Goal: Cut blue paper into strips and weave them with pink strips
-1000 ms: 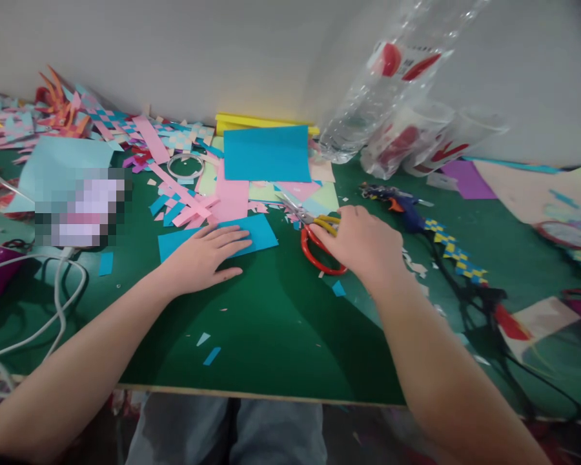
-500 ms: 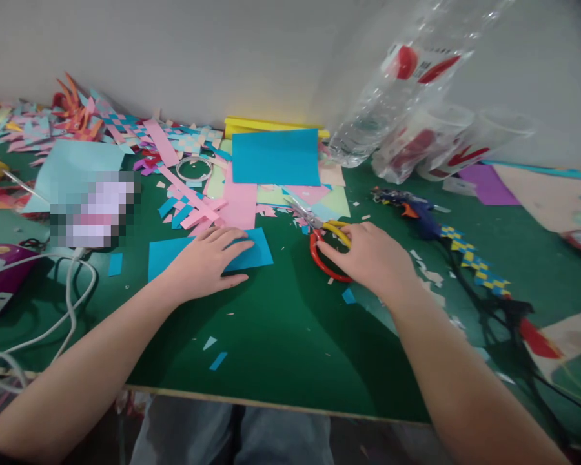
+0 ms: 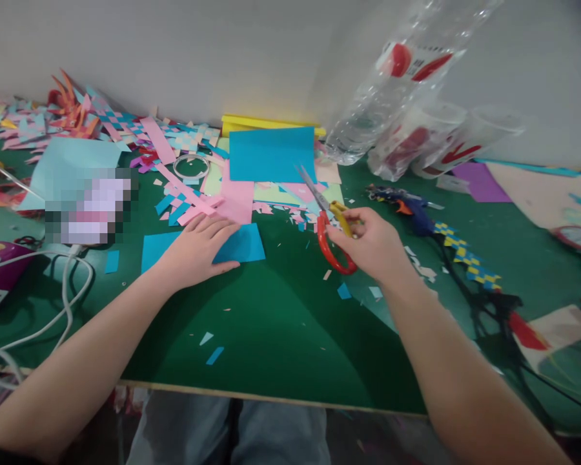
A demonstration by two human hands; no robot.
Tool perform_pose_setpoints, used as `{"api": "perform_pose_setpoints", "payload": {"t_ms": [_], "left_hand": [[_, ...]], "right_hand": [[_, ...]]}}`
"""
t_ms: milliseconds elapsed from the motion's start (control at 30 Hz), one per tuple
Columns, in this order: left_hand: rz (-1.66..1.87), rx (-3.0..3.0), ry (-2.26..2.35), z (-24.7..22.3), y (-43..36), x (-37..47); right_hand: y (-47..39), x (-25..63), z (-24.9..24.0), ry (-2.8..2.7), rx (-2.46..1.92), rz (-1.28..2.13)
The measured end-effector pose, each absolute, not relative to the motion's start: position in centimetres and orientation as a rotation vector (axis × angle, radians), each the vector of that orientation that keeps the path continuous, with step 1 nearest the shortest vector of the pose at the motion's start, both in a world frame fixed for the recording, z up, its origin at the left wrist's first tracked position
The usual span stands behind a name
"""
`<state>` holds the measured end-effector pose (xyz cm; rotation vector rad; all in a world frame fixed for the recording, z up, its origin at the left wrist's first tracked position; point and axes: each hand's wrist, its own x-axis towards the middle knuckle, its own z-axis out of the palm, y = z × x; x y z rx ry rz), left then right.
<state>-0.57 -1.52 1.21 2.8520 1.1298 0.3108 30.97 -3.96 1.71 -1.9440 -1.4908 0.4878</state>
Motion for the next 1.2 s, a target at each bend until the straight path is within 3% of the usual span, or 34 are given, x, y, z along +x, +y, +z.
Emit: {"api": "perform_pose_setpoints", "payload": {"t_ms": [67, 133, 333, 433, 867, 1200], "left_hand": [[0.345, 2.854, 1.138, 1.4, -1.4, -0.8], [0.365, 2.855, 1.143, 1.6, -1.4, -0.9], [0.357, 2.802, 1.184, 1.8, -1.4, -0.9], [0.361, 2.787, 1.187, 1.8, -1.4, -1.1], [0.438, 2.748, 0.922, 0.4, -0.6, -0.6], [0.383, 2.758, 0.889, -0.1, -0.5, -0.6]], "right_hand": [[-3.9, 30.9, 1.6, -1.451, -1.864, 0.692], [-3.9, 30.8, 1.5, -1.478, -1.86, 0.674], [-4.3, 30.6, 1.4, -1.858, -1.788, 0.014], [-4.6, 30.8, 1.6, -2.043, -1.756, -0.105], [-4.7, 33.2, 2.1, -2.481, -1.733, 0.252], [-4.7, 32.5, 2.1, -2.517, -1.607, 0.296]]}}
